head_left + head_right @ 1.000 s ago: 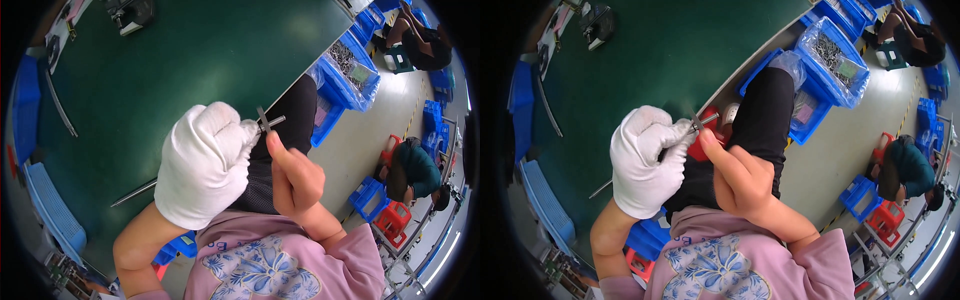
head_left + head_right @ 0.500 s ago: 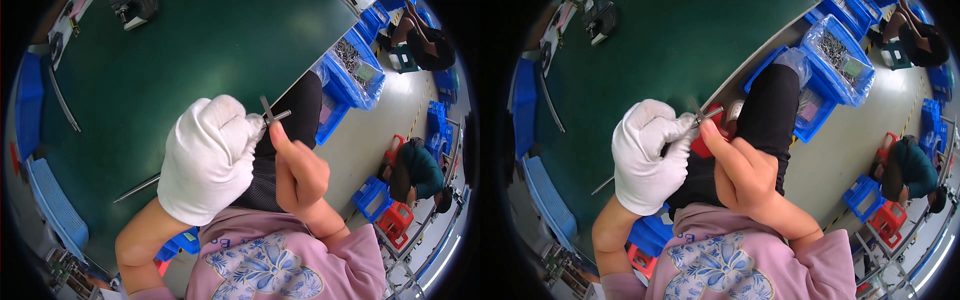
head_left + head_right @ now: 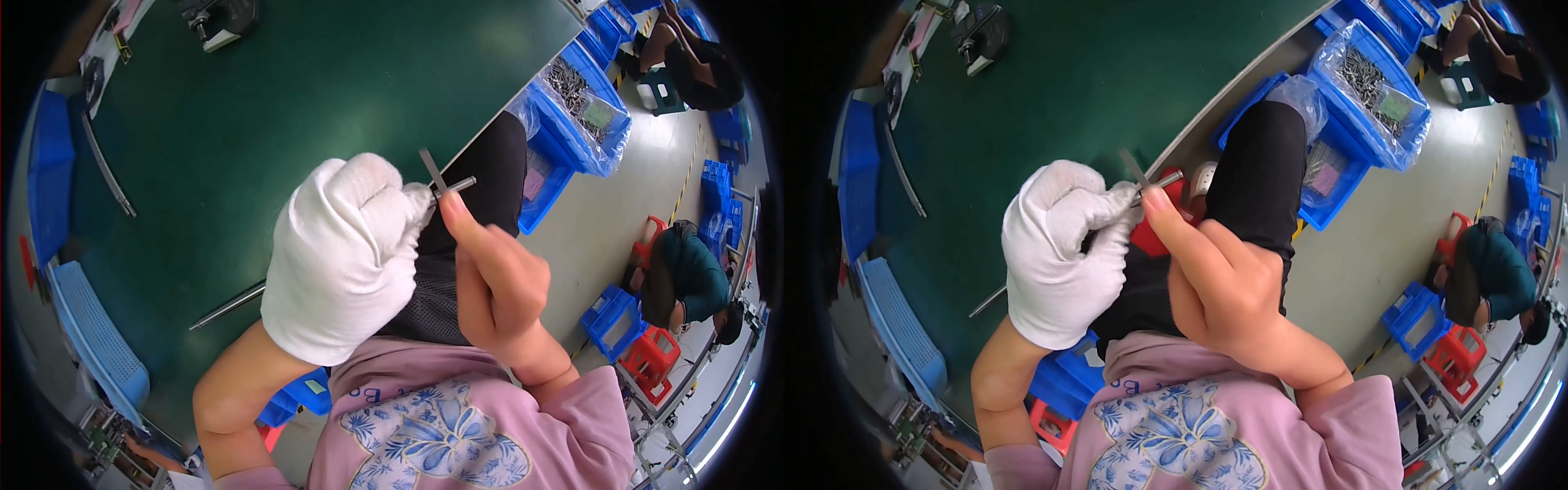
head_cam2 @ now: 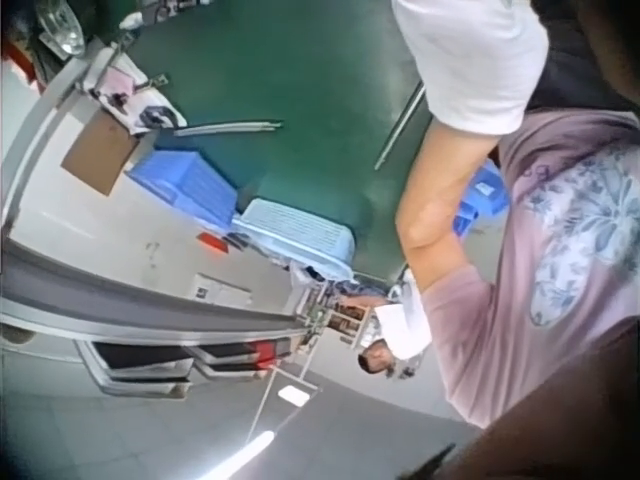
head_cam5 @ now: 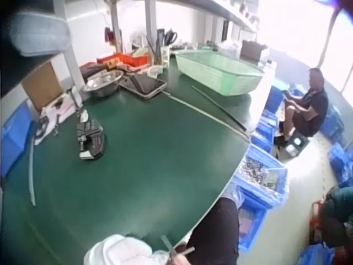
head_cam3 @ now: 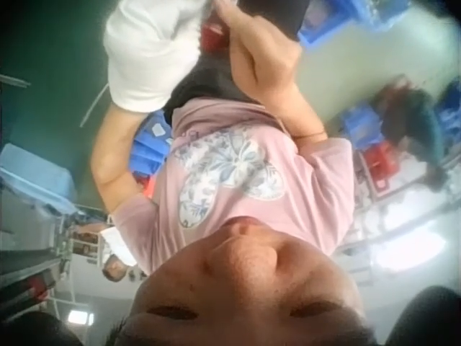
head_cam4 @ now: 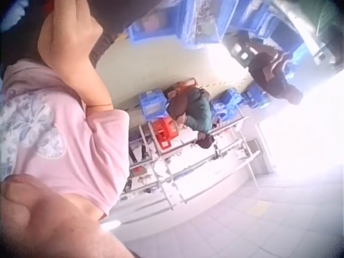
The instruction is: Assembling a small pin onto a metal rod and then measuring the assembly using a digital micrometer at a workshop bench.
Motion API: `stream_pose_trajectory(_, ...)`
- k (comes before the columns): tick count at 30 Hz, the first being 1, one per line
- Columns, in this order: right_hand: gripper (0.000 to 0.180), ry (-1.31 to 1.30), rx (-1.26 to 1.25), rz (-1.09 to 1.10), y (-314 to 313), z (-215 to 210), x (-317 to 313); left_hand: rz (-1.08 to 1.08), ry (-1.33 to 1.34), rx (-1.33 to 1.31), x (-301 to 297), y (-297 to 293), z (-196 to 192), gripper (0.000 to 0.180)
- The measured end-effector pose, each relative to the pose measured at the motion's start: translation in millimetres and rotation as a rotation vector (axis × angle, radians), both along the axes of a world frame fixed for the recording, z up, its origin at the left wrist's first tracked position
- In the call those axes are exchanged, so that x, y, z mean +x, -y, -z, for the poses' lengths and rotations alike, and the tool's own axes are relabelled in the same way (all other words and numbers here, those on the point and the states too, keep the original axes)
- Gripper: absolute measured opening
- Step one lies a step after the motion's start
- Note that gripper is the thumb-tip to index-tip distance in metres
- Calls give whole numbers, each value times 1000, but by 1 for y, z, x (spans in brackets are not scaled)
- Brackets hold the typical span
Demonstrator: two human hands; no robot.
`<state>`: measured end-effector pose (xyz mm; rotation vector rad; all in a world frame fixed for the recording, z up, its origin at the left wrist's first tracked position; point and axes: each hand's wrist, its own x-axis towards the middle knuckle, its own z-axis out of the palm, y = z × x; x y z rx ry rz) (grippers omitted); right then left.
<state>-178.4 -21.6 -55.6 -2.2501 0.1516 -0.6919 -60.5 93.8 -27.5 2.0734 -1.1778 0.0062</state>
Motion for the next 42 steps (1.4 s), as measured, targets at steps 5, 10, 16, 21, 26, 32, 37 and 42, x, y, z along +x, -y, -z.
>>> stream_pose_trajectory(5, 52, -35, 24, 18, -2, -1, -11, -27, -78, -41, -2, 4, -3, 22)
stream_pose_trajectory(10, 53, -38, -20, 11, -2, -3, -3, -13, -15, -15, -1, 3, -4, 21)
stream_pose_trajectory(16, 56, -2, -9, 17, -1, 0, 6, -3, 30, 7, 0, 1, -1, 15)
stream_pose_trajectory(21, 55, -74, 17, 18, 0, -2, -12, -4, -17, -17, 0, 3, 0, 15)
stream_pose_trajectory(26, 55, -8, -19, 32, -3, 2, -2, -14, -23, -8, -1, 2, -2, 15)
stream_pose_trajectory(32, 54, 26, -20, 11, 0, 4, 9, -9, 9, 6, 0, 2, -2, 15)
stream_pose_trajectory(37, 53, 35, 33, 49, -3, 10, -10, 2, 33, -13, 1, 3, 0, 14)
stream_pose_trajectory(42, 50, 35, 29, 14, -3, 6, -7, -22, 26, -12, 1, 2, 0, 16)
